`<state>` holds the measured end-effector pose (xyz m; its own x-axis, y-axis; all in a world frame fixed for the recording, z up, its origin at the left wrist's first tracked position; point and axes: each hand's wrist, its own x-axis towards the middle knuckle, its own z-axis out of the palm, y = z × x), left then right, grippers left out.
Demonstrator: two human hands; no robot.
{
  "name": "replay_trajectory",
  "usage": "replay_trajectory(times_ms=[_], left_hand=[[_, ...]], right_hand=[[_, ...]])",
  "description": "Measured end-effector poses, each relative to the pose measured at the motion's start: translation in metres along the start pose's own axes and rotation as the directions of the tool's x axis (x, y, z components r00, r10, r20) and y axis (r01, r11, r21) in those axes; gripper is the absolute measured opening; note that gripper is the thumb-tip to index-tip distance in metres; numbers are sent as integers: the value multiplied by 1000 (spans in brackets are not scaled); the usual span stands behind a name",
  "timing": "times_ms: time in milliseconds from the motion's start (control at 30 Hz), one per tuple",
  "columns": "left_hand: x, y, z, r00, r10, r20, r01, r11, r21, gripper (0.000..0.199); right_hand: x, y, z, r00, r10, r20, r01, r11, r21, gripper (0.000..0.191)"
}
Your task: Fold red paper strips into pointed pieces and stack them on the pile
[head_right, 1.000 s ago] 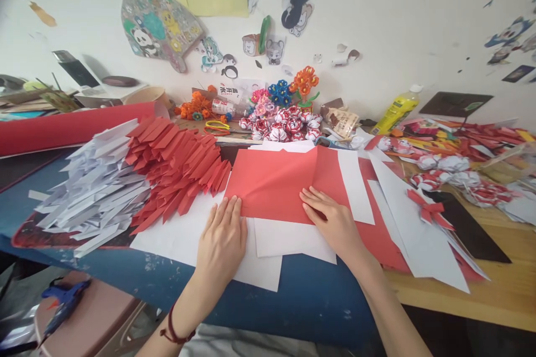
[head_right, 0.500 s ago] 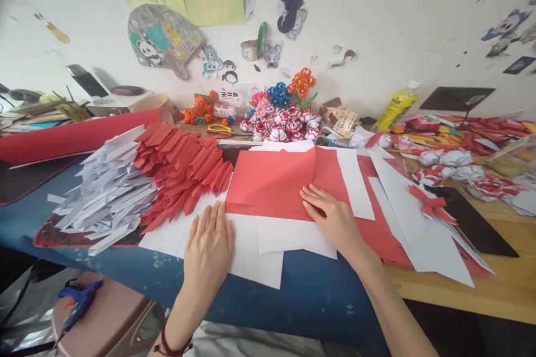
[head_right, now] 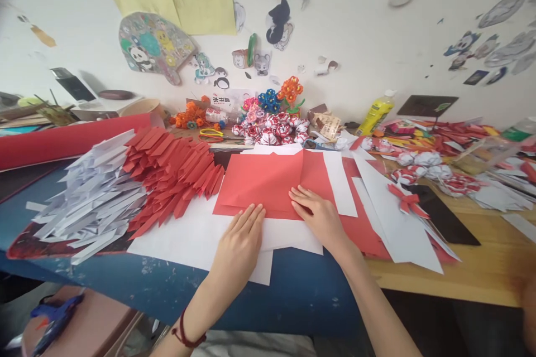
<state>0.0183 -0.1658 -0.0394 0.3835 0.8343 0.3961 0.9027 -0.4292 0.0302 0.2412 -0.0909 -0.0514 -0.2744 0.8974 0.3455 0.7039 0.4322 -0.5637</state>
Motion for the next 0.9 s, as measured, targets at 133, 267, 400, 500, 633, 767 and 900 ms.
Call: replay_trajectory(times_ms=[133, 267, 400, 500, 633, 767, 900], left_hand=[[16, 7, -2, 996, 47, 70, -46, 999, -10, 42], [34, 7, 0, 981, 134, 141, -133, 991, -22, 47], [57, 0, 4, 973, 174, 152, -176, 984, 0, 50], [76, -6, 6, 959, 228, 171, -232, 973, 6, 51], [106, -9, 7, 919, 316, 236, -327, 945, 7, 45], [140, -6, 13, 885, 360, 296, -377, 926, -1, 40], [169, -2, 22, 875, 371, 310, -396, 918, 18, 37]], right_hand=[[0, -2, -1, 1000, 5, 6, -5, 1000, -4, 33], [0, -3, -2, 1000, -8, 4, 8, 1000, -6, 33], [0, -2, -2, 1000, -14, 3, 14, 1000, 1, 32], [1, 0, -1, 1000, -21, -10, 21, 1000, 18, 32], [1, 2, -1, 1000, -17, -18, 17, 1000, 14, 32], [2, 2, -2, 1000, -13, -1, 13, 1000, -1, 34], [2, 0, -4, 1000, -17, 2, 16, 1000, 19, 32]])
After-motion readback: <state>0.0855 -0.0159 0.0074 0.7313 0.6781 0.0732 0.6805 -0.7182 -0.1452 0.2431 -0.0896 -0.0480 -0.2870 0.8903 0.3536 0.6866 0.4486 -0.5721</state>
